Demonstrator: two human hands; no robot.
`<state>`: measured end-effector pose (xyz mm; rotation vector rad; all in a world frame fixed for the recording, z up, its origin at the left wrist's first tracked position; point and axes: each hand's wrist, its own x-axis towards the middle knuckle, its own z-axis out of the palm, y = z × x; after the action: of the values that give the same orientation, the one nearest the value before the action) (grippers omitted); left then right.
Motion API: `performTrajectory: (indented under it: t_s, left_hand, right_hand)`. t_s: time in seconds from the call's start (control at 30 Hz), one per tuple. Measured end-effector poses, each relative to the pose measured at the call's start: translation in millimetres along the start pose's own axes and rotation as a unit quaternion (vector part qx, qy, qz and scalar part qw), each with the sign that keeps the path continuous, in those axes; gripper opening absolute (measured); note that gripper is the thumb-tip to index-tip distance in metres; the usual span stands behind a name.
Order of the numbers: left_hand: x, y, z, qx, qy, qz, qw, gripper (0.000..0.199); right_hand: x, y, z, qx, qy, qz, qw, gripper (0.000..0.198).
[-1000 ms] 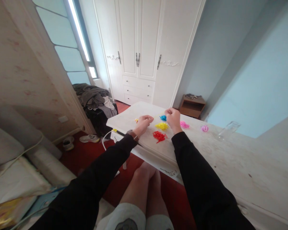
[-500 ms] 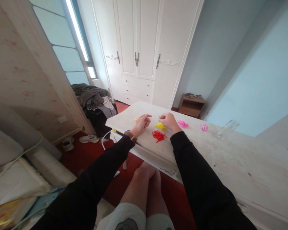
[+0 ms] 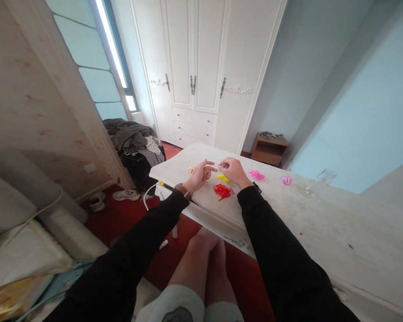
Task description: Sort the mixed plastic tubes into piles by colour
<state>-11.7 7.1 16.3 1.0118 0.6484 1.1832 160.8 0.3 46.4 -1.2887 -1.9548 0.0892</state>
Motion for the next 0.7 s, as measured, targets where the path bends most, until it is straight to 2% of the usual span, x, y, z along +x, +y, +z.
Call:
performTrajectory:
  t_s: [0.13,0.37,0.6,0.7]
  left_hand:
    - [0,-1,0,-0.002,0.000,0.003,1.000,0.039]
    - [0,-4,0,0.002,-0.018,-0.006,1.000,0.037]
    - [1,-5,-1,0.015,-0.029,0.015,0.999,0.035]
    - [1,-6,-2,0.015,-0.036,0.021,0.999,0.035]
  right_hand:
    - [-2,-11,1,0.068,-0.012,-0.039,0.997,0.008]
    - [-5,-13,9,0.108,-0.083,-0.097,0.986,0.009]
    - [-2,-16,4,0.100,-0.065,-0.057,0.991,0.011]
    - [-2,-15,3,0.106,-0.081,-0.057,0.989,0.008]
